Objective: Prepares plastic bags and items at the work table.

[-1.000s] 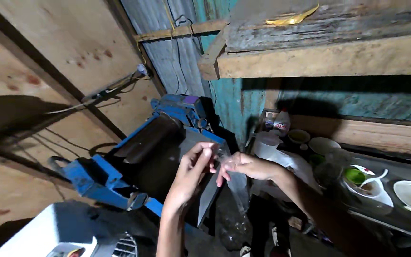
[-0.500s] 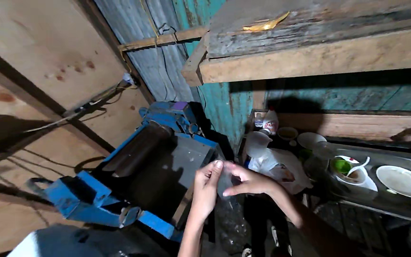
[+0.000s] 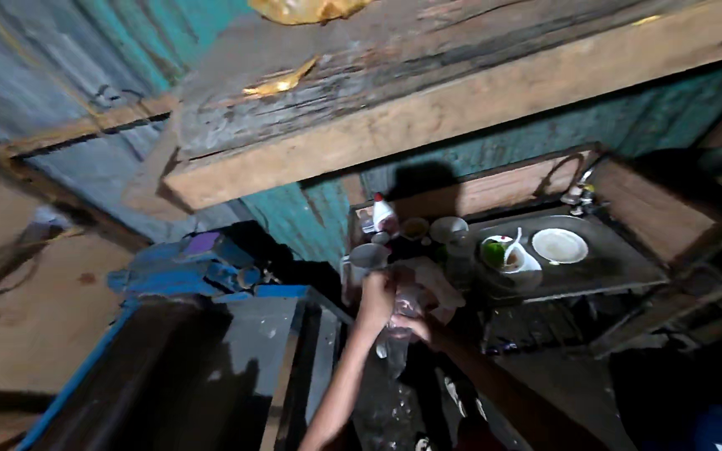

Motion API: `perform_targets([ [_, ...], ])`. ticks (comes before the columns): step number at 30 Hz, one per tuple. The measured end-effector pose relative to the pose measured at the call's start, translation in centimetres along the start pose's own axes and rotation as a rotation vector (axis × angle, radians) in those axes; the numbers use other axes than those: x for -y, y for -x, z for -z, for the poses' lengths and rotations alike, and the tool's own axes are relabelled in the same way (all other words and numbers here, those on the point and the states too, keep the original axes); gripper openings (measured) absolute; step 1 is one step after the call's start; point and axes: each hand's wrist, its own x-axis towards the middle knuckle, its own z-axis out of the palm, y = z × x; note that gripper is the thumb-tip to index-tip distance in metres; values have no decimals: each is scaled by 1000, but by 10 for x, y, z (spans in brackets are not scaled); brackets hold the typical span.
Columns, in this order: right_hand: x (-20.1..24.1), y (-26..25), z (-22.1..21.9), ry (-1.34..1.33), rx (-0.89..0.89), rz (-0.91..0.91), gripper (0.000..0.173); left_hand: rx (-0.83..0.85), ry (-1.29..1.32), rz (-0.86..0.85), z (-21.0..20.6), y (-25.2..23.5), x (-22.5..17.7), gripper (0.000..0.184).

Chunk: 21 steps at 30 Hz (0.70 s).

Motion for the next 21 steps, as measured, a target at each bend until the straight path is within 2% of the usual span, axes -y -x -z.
perform_targets([
  [2, 7, -4, 17, 24, -42, -12, 28, 26, 56, -56, -21, -21, 2, 28],
  [5, -2, -19, 50, -31, -75, -31, 33, 92, 43, -90, -50, -60, 13, 27],
  [9, 4, -28, 74, -139, -70, -7, 36, 224, -100, -74, -72, -98, 7, 31],
  [15, 8, -42, 95, -41, -167, -19, 40, 344, -127, 7, -99, -137, 6, 31],
  [21, 4, -56, 101, -258, -153, -109, 43, 428, -291, 26, -112, -160, 1, 38],
])
